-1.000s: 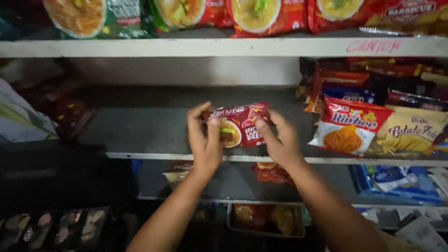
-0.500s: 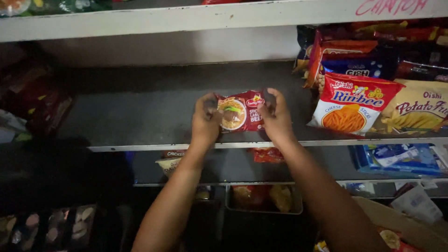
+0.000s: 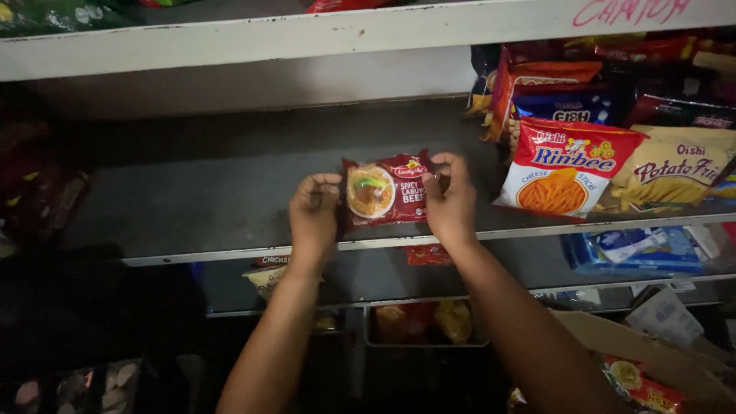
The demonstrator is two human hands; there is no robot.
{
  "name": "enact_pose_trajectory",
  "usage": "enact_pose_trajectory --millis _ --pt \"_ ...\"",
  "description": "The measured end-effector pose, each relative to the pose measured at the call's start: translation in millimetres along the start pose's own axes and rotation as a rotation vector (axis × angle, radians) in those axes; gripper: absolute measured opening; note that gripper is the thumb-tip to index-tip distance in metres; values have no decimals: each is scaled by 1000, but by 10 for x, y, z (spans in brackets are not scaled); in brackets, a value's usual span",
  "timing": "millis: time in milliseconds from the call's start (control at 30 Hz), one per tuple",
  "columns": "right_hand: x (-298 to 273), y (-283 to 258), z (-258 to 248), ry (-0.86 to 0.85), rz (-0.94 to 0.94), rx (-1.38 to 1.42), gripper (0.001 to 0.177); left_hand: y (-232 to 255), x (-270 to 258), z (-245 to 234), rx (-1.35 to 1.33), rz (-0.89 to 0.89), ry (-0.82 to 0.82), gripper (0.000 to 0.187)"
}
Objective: Organizing various snack bags and instant noodle packets on store shelves.
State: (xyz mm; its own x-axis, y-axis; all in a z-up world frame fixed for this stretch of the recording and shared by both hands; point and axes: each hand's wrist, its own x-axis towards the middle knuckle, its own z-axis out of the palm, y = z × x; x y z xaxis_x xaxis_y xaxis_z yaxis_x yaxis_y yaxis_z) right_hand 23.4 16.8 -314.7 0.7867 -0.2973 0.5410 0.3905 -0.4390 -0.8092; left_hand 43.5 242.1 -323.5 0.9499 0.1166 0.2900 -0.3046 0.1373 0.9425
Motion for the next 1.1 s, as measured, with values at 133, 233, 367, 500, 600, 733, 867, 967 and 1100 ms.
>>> enact_pose_trajectory --millis 133,233,367,500,600,733,867,967,1100 --pt "-7 -79 -16 -20 11 22 28 -78 -45 -20 117 35 -32 19" --pt "-39 -132 -24 17 -297 -253 33 107 -155 73 389 285 -79 24" --pt "-111 -332 17 -89 -411 -479 22 446 -337 203 748 394 -69 27" --pt "-121 -337 54 -158 -453 -484 16 511 -368 238 826 310 -102 28" --pt "-131 -323 58 -180 -421 -490 17 547 -413 283 878 348 -104 30" --pt "-155 -484 10 -155 -512 -478 20 571 -493 292 888 462 -13 30" --pt "-154 -849 -35 -27 -650 -324 16 822 -538 208 719 729 47 25" --pt "-88 -1485 -138 29 -804 -252 17 1347 -553 174 633 908 88 24" --pt "146 -2349 -281 133 -1065 -245 25 2231 -451 92 591 1196 145 27"
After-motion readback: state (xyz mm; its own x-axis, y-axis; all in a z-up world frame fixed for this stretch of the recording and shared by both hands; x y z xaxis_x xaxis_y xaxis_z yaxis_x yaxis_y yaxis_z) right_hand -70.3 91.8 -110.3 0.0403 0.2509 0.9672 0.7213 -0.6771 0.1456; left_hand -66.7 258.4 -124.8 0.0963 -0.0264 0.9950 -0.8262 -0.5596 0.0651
